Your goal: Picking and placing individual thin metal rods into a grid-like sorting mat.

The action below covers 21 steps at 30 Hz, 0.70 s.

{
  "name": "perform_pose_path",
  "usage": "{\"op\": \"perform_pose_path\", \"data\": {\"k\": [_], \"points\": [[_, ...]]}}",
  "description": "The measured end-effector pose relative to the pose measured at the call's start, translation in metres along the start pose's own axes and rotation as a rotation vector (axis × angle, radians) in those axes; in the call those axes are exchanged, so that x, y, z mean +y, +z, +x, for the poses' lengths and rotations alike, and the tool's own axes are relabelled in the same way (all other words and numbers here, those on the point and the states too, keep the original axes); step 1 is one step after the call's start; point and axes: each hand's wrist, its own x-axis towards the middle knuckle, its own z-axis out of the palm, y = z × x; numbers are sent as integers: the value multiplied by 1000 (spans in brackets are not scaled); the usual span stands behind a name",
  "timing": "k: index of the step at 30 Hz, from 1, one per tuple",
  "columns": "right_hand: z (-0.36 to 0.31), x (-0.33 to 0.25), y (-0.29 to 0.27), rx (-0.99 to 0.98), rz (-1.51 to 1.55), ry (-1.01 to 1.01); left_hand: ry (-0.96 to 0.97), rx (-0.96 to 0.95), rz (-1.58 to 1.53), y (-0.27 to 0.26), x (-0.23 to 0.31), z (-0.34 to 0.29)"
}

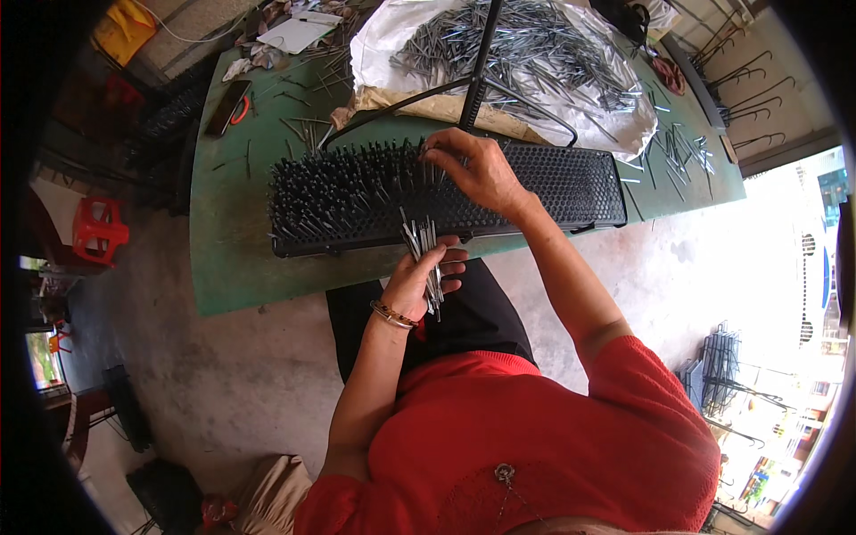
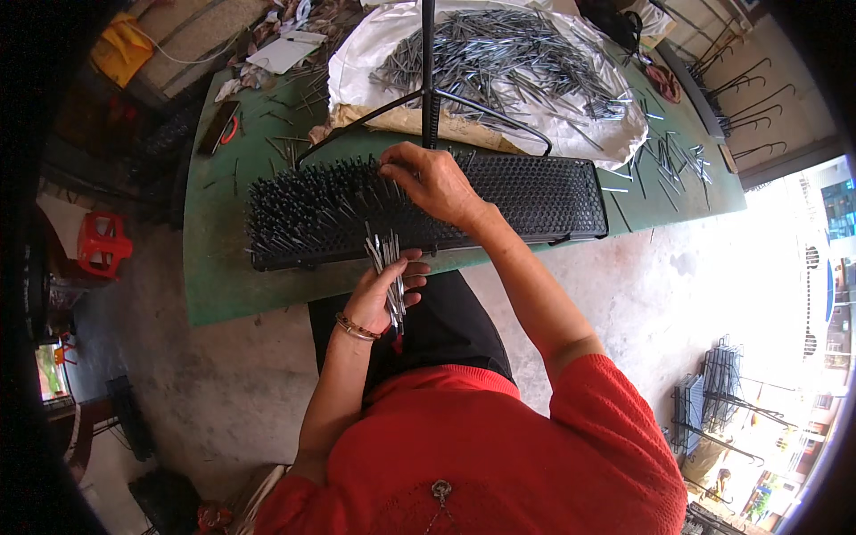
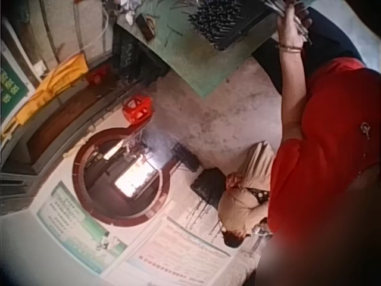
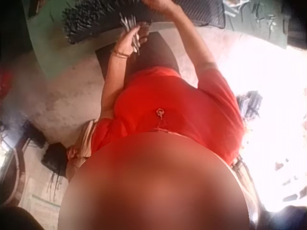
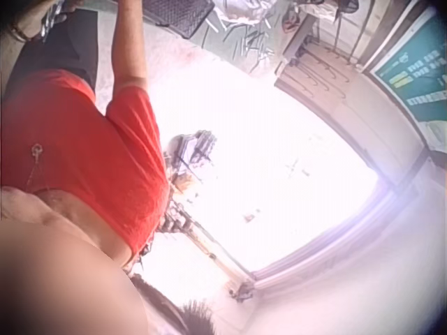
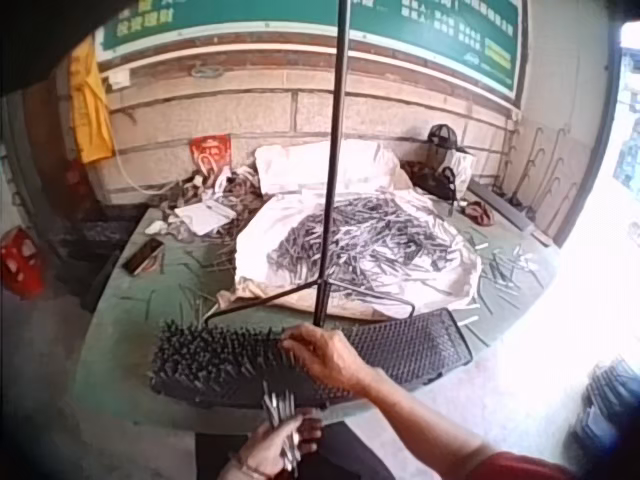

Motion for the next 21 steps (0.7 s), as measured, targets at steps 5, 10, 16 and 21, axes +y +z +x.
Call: {"op": "perform_pose_path", "data": {"k": [5,10,16,21], "points": [[-1,9,6,85,45,-104,2,-2,-1,0,-1,1],[-12,-1,10,106,-30,-3,6,1,-2,-1,-2,1],[-21,4,16,196,-55,-48,3,0,-3,-3,-2,2],[-25,2,20,228,-121,-87,10,-4,-3,-2,-1,2]]}}
